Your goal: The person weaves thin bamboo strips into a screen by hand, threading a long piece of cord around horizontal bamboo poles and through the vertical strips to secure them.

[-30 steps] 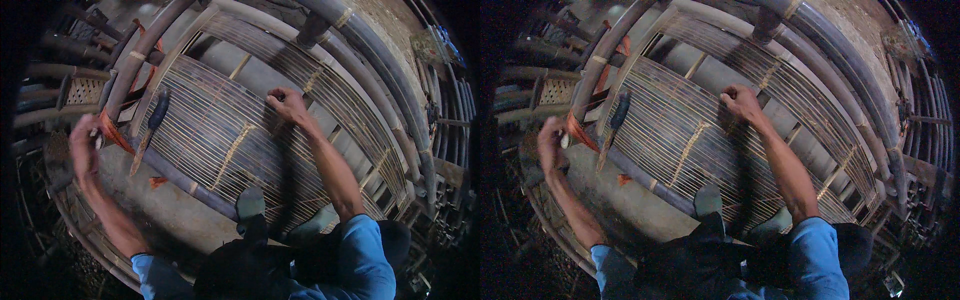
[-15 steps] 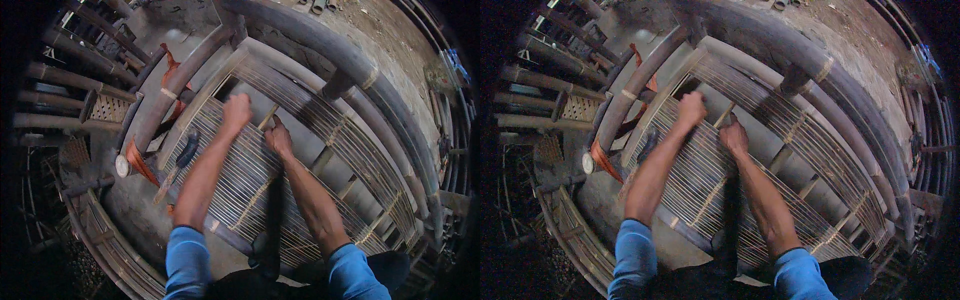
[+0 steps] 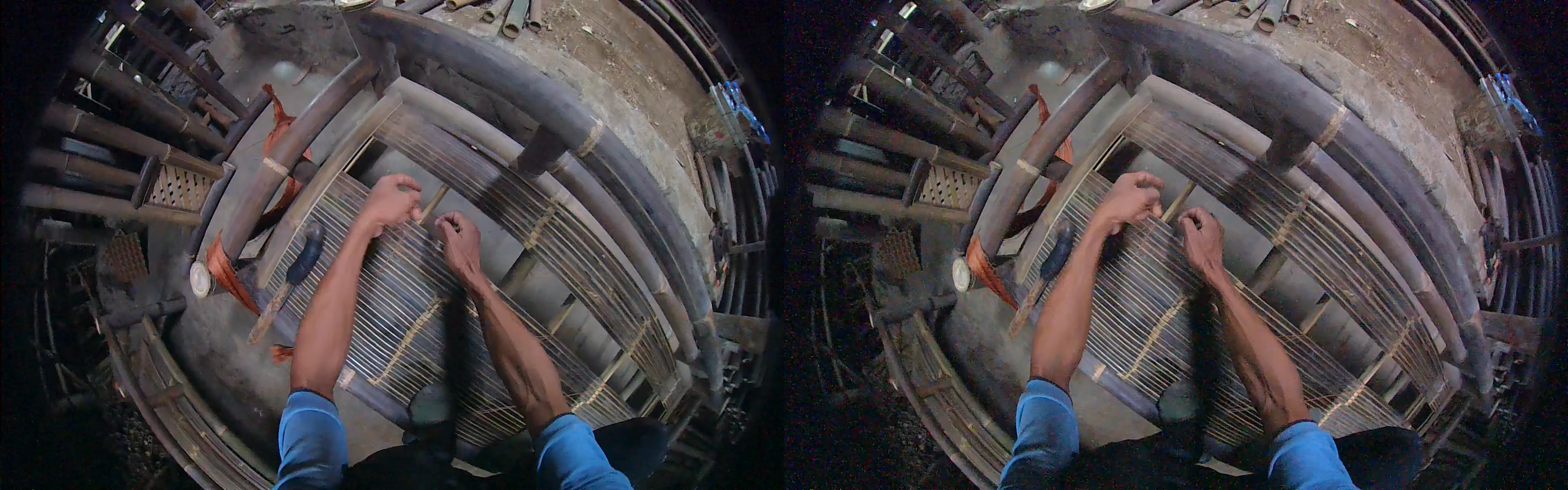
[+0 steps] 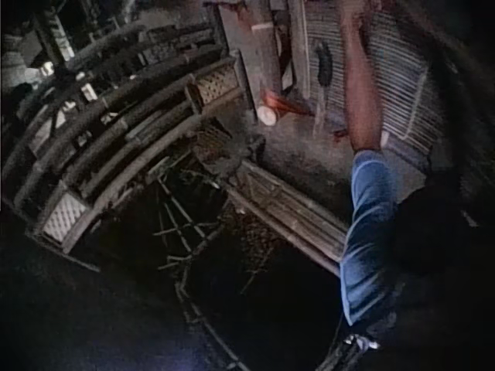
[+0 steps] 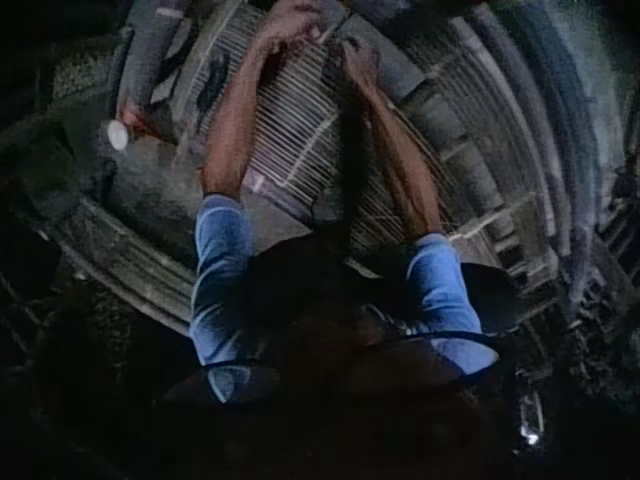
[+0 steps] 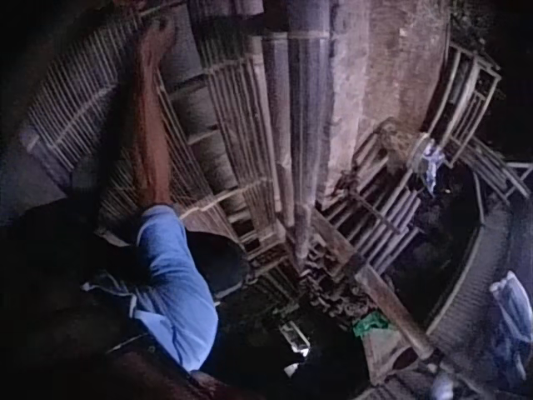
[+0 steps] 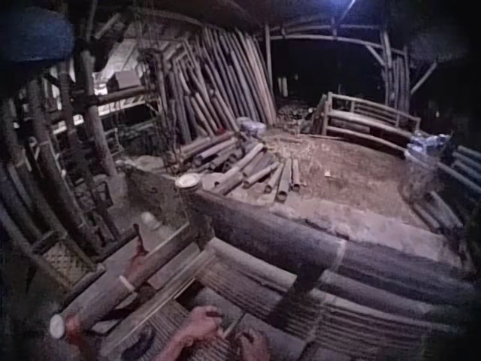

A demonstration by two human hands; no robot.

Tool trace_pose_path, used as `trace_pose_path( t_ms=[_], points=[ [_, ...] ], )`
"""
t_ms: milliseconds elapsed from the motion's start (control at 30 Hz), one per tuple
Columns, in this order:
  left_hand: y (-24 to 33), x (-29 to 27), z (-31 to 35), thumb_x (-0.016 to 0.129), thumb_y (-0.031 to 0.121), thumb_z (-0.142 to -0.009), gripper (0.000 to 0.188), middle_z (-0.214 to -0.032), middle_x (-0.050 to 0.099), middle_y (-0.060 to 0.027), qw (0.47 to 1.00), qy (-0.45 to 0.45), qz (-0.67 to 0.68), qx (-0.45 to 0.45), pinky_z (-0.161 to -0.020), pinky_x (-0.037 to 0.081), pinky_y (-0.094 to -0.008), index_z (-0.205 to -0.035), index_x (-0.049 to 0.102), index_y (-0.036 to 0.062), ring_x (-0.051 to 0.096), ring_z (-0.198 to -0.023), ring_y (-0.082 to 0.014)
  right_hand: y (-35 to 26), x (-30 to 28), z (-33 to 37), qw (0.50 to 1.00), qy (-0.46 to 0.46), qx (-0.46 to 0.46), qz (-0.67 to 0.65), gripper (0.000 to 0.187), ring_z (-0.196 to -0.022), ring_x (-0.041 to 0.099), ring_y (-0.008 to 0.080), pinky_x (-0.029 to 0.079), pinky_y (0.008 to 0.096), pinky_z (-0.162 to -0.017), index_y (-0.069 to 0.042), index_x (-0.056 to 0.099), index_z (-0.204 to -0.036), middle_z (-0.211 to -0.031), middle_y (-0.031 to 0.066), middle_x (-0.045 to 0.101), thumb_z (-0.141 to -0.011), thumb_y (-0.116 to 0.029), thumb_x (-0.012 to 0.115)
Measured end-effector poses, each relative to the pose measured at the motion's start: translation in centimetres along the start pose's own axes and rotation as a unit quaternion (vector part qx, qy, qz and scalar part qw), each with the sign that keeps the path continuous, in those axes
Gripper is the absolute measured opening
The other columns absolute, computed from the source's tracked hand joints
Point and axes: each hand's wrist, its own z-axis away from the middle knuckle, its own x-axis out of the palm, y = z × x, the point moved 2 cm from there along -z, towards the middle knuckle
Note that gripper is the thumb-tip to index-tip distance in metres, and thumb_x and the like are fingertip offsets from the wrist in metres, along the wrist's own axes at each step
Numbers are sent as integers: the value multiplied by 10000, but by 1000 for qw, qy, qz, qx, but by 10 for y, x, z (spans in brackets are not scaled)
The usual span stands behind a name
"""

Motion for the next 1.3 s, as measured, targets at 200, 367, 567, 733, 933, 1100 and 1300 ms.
trace_pose_path(
  t_ms=[200,367,567,733,933,1100,1300],
  points=[
    [1,21,53,737,74,-767,583,-976,731,-147,963,-145,211,83,-543,477,-308,-1340,633,99,617,-669,-141,-37,-19,23,970,-91,-132,-183,180,-738,539,85,452,260,-685,-5,686,-997,-782,-6,627,-948,-172,638],
    [-10,-18,88,865,275,-710,396,-776,679,-118,771,268,-394,423,-639,491,-433,-1028,737,76,613,-626,-280,-47,-34,32,990,-102,-36,-85,235,-744,495,80,416,258,-672,15,692,-1055,-805,-13,605,-966,-195,637],
    [-85,-117,236,739,261,-904,306,-621,578,-102,906,331,-213,157,-630,423,-318,-801,712,-26,532,-637,-145,-18,-59,27,978,-74,-167,106,358,-815,659,229,521,359,-799,-21,723,-1128,-883,135,703,-939,-318,656],
    [-235,-189,414,632,466,-961,646,-544,481,-173,804,504,-303,-88,-598,406,-447,-637,587,-91,467,-543,-255,17,-52,33,989,-98,-63,92,466,-1011,691,346,513,417,-916,-6,715,-1149,-1038,219,726,-943,-412,617],
    [-390,-224,600,674,501,-855,519,-907,723,-134,393,531,-750,-27,-655,495,-547,-981,697,-2,629,-720,-427,10,-50,42,984,-137,-30,106,504,-947,669,302,503,410,-863,12,702,-1112,-992,206,707,-965,-452,574],
    [-297,-147,409,767,233,-716,360,-915,665,-136,659,455,-599,8,-785,468,-478,-1018,704,47,609,-868,-378,1,-57,50,978,-122,11,168,515,-766,618,218,494,388,-757,1,704,-1045,-815,145,690,-965,-489,567],
    [-127,1,170,813,187,-812,289,-983,668,-165,773,437,-351,297,-895,460,-444,-1015,724,2,599,-970,-348,-4,-61,50,971,-161,82,155,477,-954,697,364,502,430,-858,-44,736,-1101,-997,220,728,-973,-463,548]
  ],
)
